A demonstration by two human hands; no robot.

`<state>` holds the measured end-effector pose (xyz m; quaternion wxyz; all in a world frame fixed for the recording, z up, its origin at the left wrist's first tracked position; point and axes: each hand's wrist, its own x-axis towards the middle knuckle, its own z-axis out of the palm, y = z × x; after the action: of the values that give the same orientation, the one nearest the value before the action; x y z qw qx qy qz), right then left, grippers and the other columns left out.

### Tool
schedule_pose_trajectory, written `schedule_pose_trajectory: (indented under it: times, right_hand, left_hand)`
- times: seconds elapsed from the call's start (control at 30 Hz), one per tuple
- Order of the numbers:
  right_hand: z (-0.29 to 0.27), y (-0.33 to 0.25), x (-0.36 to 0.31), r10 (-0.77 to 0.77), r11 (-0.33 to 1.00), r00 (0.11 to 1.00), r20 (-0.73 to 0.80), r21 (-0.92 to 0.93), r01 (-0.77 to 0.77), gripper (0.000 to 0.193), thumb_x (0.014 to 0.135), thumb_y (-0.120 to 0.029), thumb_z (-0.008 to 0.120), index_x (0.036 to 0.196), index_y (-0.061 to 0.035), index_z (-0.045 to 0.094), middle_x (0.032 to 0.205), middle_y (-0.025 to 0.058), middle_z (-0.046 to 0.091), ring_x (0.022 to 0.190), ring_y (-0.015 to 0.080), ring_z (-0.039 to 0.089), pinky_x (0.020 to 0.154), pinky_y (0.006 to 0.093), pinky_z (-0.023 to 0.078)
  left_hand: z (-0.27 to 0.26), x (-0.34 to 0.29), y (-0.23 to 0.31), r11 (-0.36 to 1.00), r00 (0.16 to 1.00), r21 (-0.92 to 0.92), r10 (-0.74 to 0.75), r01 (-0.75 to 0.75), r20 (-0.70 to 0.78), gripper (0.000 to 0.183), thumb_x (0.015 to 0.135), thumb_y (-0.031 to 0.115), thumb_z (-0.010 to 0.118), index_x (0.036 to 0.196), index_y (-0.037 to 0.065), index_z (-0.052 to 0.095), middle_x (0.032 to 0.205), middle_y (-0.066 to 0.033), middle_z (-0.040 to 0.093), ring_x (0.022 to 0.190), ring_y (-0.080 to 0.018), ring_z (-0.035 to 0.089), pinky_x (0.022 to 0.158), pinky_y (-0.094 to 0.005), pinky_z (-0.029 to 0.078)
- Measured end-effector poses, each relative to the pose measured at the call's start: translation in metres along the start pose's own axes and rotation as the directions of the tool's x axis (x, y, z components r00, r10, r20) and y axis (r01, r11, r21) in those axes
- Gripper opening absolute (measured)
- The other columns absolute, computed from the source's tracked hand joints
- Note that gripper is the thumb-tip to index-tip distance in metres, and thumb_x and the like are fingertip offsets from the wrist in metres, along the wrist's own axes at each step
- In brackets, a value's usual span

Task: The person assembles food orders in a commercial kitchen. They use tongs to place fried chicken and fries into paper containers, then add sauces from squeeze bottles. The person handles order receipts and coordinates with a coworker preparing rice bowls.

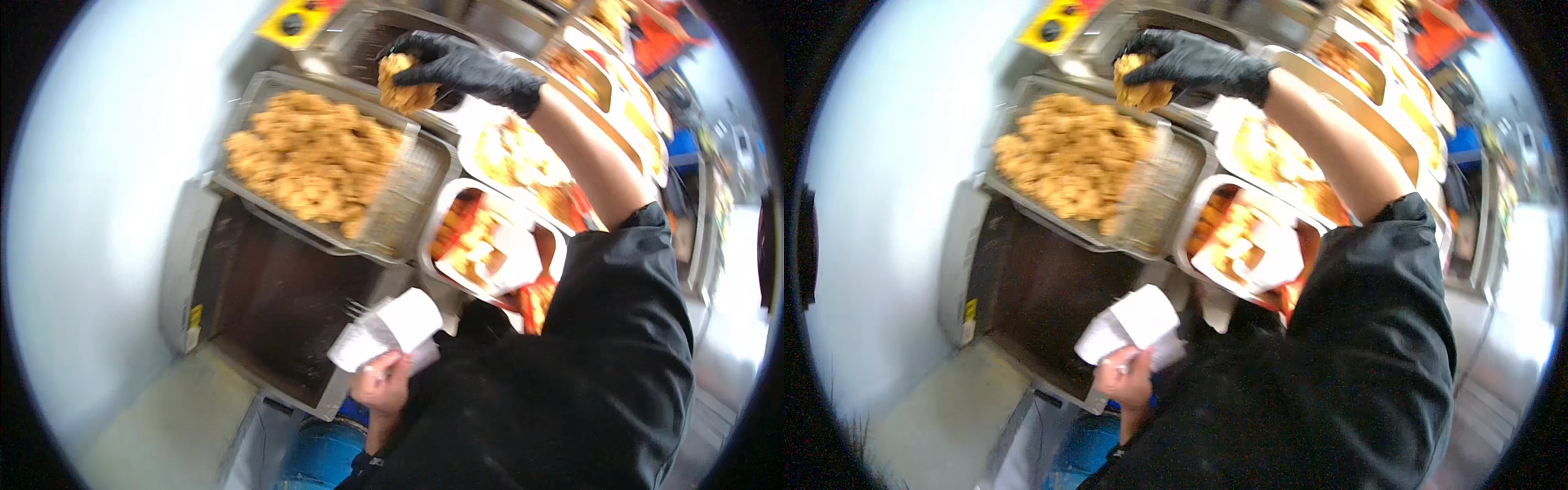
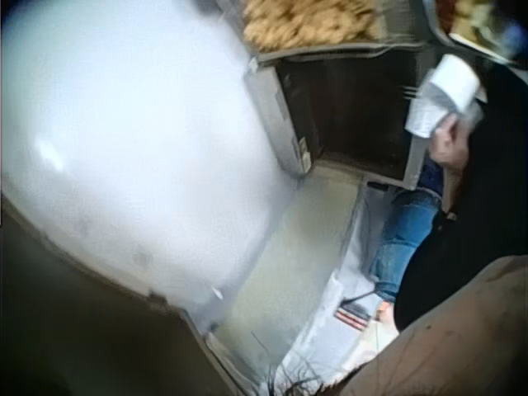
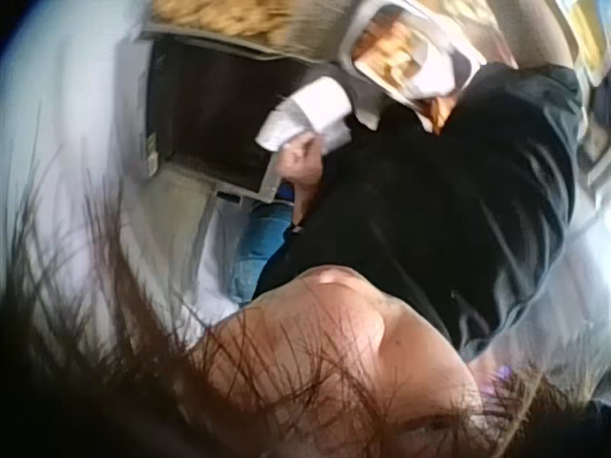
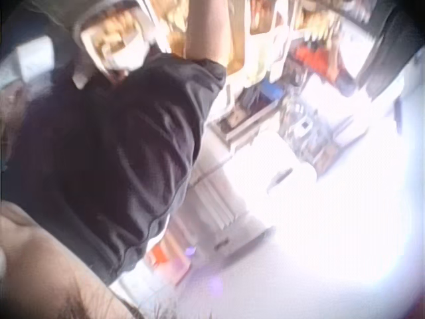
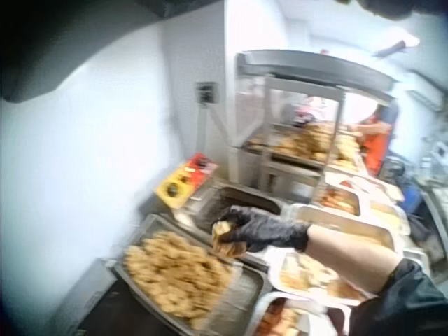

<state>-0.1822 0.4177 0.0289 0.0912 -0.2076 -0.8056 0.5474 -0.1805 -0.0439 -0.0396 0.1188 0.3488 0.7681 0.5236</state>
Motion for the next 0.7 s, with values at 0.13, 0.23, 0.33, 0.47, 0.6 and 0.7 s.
schedule_pose_trajectory:
  times: [0.13, 0.23, 0.33, 0.47, 0.6, 0.7]
  right_hand:
    - [-0.097, 0.032, -0.211, 0.131, 0.991, 0.895, -0.427, 0.042, -0.125, 0.047, 0.09, -0.037, 0.069, 0.124, -0.0063, 0.059, 0.108, 0.0077, 0.067, 0.099, 0.0179, 0.066, 0.082, 0.0312, 0.056]
    - [-0.122, 0.016, -0.329, 0.607, 0.792, 0.572, -0.553, 0.36, -0.493, 0.039, 0.091, -0.037, 0.065, 0.119, -0.0091, 0.061, 0.105, 0.0072, 0.068, 0.089, 0.0157, 0.069, 0.074, 0.0297, 0.057]
    - [-0.139, 0.086, -0.41, 0.856, 0.511, 0.368, -0.363, 0.484, -0.711, 0.036, 0.093, -0.036, 0.061, 0.119, -0.0114, 0.06, 0.099, 0.0035, 0.07, 0.078, 0.0112, 0.069, 0.064, 0.0306, 0.056]
    - [-0.131, 0.165, -0.423, 0.909, 0.266, 0.123, -0.397, 0.326, -0.907, 0.054, 0.086, -0.049, 0.065, 0.128, -0.016, 0.057, 0.109, 0.0065, 0.068, 0.093, 0.0183, 0.066, 0.068, 0.037, 0.057]
    - [-0.165, 0.158, -0.356, 0.559, 0.381, 0.557, -0.615, -0.406, -0.831, 0.056, 0.087, -0.038, 0.07, 0.132, -0.009, 0.056, 0.116, 0.0147, 0.065, 0.099, 0.0241, 0.063, 0.083, 0.0366, 0.051]
    - [-0.171, 0.149, -0.254, 0.158, 0.629, 0.859, -0.487, -0.62, -0.468, 0.049, 0.088, -0.034, 0.071, 0.129, -0.0093, 0.059, 0.109, 0.0181, 0.068, 0.101, 0.0269, 0.066, 0.089, 0.0374, 0.052]
  left_hand:
    - [0.009, -0.006, 0.004, 1.0, 0.998, -0.014, -0.022, 0.021, -0.054, 0.025, 0.065, 0.004, 0.088, 0.08, 0.007, 0.068, 0.074, -0.0062, 0.068, 0.069, -0.0206, 0.065, 0.062, -0.0315, 0.051]
    - [0.013, -0.002, -0.001, 0.997, 1.0, -0.077, 0.014, -0.015, -0.012, 0.028, 0.064, 0.005, 0.09, 0.08, 0.007, 0.068, 0.075, -0.0055, 0.067, 0.069, -0.0208, 0.065, 0.06, -0.0306, 0.05]
    - [0.014, -0.002, 0.005, 0.994, 0.995, -0.055, 0.095, -0.093, 0.035, 0.027, 0.068, 0.003, 0.087, 0.085, 0.006, 0.066, 0.079, -0.0073, 0.068, 0.071, -0.0198, 0.064, 0.062, -0.0312, 0.05]
    - [0.012, 0.0, 0.008, 0.987, 0.976, -0.068, 0.156, -0.147, 0.151, 0.025, 0.074, -0.003, 0.082, 0.091, 0.002, 0.064, 0.087, -0.0116, 0.069, 0.079, -0.0175, 0.063, 0.069, -0.0317, 0.052]
    - [0.006, 0.0, 0.016, 0.994, 0.989, -0.077, 0.086, -0.077, 0.123, 0.023, 0.072, -0.002, 0.083, 0.085, 0.001, 0.065, 0.082, -0.0111, 0.07, 0.076, -0.0174, 0.065, 0.067, -0.0307, 0.052]
    - [0.007, 0.009, 0.027, 0.986, 0.986, -0.164, 0.067, -0.041, 0.151, 0.021, 0.071, -0.002, 0.084, 0.085, 0.002, 0.068, 0.078, -0.0102, 0.072, 0.066, -0.0154, 0.069, 0.058, -0.0244, 0.053]
